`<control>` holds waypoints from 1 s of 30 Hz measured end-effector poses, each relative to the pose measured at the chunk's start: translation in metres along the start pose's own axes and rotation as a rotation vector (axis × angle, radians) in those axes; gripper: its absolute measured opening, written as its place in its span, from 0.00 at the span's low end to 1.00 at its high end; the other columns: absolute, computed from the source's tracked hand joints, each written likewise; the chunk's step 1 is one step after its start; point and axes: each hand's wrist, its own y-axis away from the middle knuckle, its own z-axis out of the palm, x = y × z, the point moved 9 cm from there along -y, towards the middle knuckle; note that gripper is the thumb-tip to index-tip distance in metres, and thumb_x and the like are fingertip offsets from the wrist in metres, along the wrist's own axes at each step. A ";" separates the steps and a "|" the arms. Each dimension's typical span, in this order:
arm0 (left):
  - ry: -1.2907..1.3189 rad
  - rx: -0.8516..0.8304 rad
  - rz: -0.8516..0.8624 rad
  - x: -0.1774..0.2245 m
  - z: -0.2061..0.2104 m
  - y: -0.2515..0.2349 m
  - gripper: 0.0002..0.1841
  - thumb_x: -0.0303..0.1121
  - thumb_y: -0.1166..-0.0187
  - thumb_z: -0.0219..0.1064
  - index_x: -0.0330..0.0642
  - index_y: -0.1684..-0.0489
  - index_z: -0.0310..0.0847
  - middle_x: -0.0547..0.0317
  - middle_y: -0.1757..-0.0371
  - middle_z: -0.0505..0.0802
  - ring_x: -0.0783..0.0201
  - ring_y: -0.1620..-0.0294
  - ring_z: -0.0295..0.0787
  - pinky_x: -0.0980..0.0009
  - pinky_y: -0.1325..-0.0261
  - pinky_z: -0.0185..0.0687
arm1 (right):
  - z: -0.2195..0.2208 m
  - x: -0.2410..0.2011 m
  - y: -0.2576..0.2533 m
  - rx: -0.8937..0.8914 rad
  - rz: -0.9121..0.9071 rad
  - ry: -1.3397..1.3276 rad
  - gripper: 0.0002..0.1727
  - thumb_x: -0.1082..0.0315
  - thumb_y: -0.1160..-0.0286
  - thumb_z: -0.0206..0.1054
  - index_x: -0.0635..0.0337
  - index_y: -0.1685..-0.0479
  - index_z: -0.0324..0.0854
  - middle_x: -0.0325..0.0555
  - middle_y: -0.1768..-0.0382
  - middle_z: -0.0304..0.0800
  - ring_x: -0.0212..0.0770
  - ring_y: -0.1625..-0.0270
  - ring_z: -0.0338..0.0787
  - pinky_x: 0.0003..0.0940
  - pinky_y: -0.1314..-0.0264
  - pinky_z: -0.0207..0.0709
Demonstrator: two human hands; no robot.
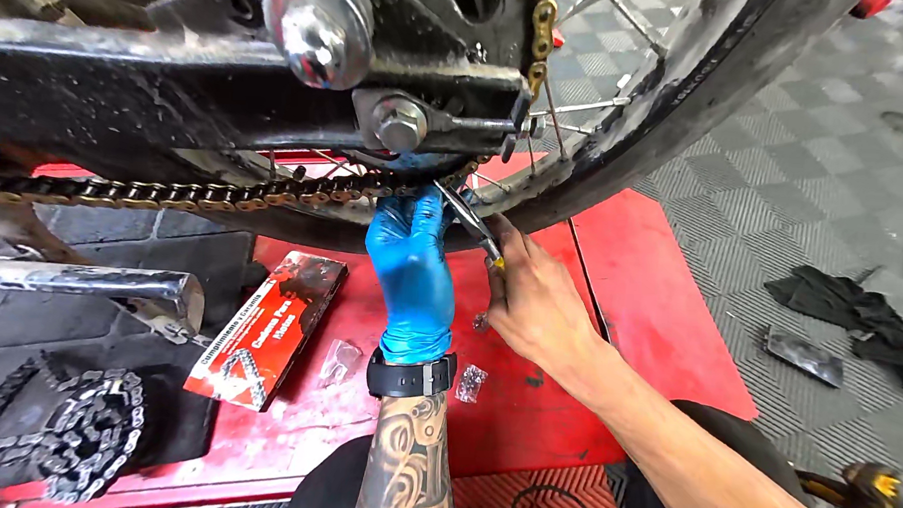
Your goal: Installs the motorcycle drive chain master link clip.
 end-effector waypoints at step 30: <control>0.026 0.076 -0.075 0.001 -0.001 -0.003 0.10 0.25 0.12 0.51 0.30 0.47 0.77 0.43 0.53 0.93 0.51 0.50 0.94 0.53 0.44 0.93 | -0.007 0.019 0.023 -0.454 -0.171 -1.034 0.19 0.59 0.07 0.52 0.63 0.48 0.85 0.49 0.55 0.95 0.45 0.56 0.96 0.39 0.55 0.94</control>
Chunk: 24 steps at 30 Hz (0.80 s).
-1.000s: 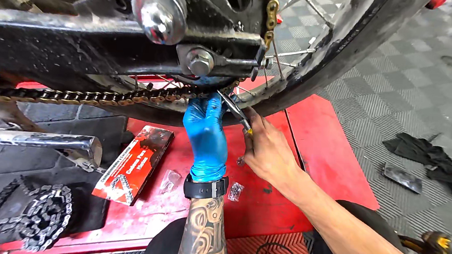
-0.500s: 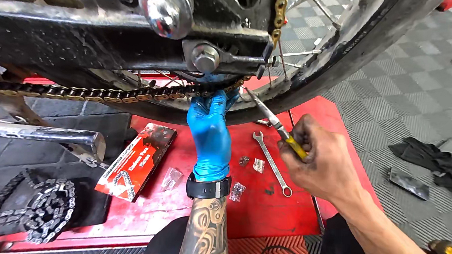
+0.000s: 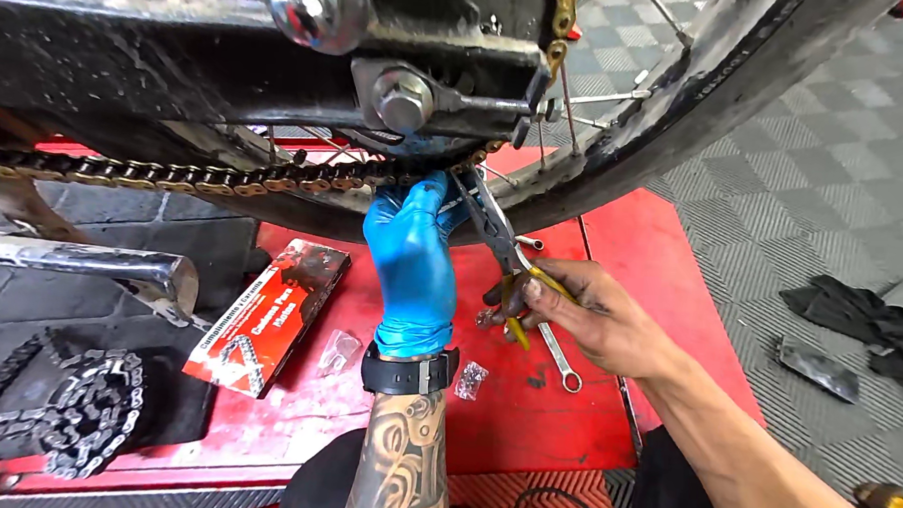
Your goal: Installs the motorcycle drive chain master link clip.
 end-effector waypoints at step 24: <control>0.134 -0.142 0.000 0.000 0.003 0.001 0.12 0.19 0.20 0.60 0.32 0.41 0.74 0.45 0.47 0.90 0.55 0.44 0.92 0.56 0.36 0.89 | 0.005 0.003 0.002 -0.012 0.142 -0.302 0.20 0.61 0.06 0.51 0.69 0.52 0.83 0.60 0.54 0.94 0.53 0.59 0.96 0.43 0.61 0.94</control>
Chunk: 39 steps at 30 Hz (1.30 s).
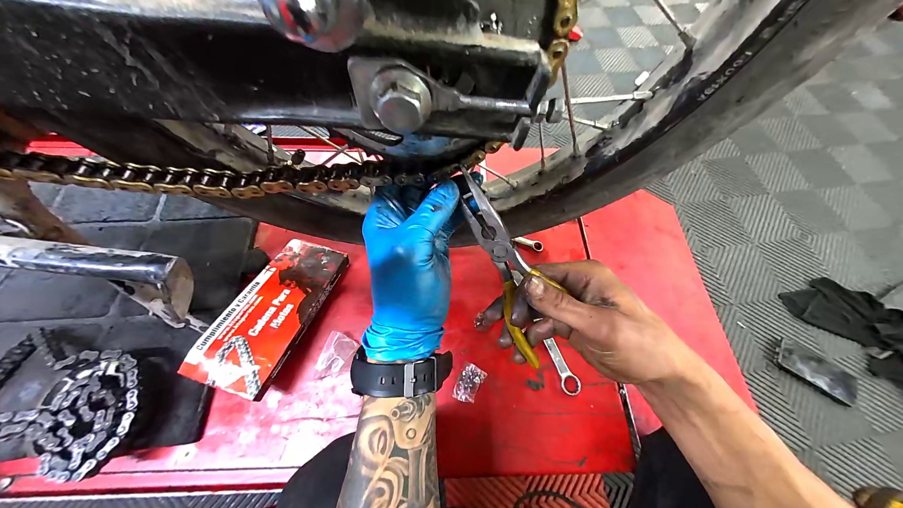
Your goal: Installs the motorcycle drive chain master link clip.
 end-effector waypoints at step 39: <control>-0.056 0.065 0.023 0.003 0.004 0.004 0.09 0.21 0.17 0.57 0.32 0.44 0.76 0.47 0.53 0.91 0.56 0.50 0.92 0.59 0.41 0.90 | 0.017 -0.005 0.003 0.128 0.140 0.036 0.23 0.56 0.08 0.56 0.68 0.62 0.85 0.56 0.68 0.91 0.46 0.75 0.92 0.39 0.71 0.92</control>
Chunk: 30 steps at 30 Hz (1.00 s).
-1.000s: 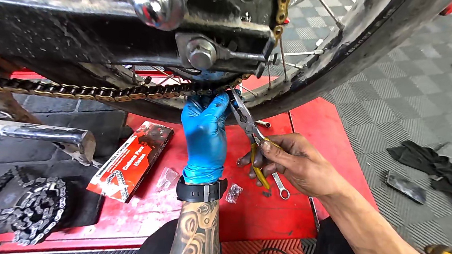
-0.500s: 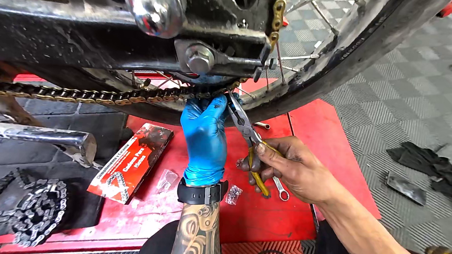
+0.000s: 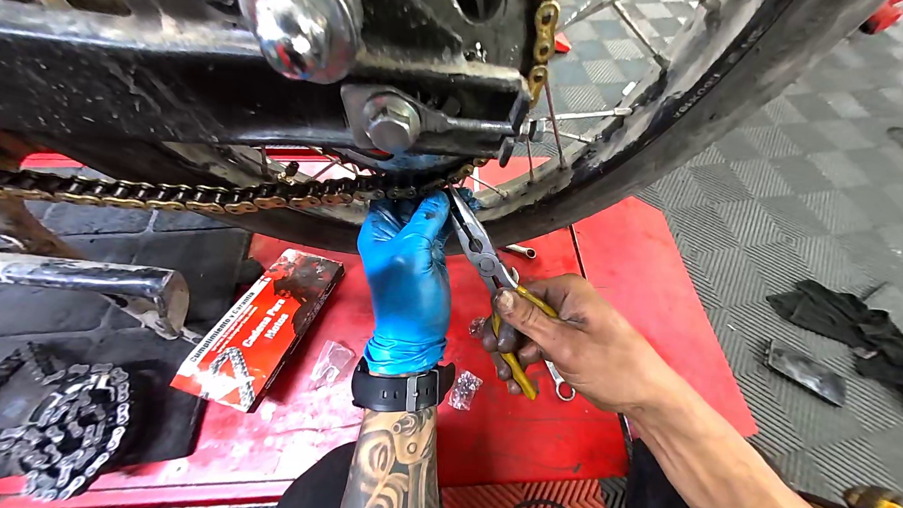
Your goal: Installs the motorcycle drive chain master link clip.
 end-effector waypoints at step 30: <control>0.086 0.027 -0.153 -0.003 -0.011 -0.005 0.24 0.41 0.05 0.42 0.34 0.24 0.71 0.41 0.34 0.88 0.47 0.33 0.88 0.49 0.29 0.84 | -0.016 0.007 -0.018 0.521 -0.414 1.019 0.15 0.59 0.18 0.61 0.54 0.44 0.88 0.44 0.32 0.81 0.43 0.34 0.83 0.44 0.38 0.82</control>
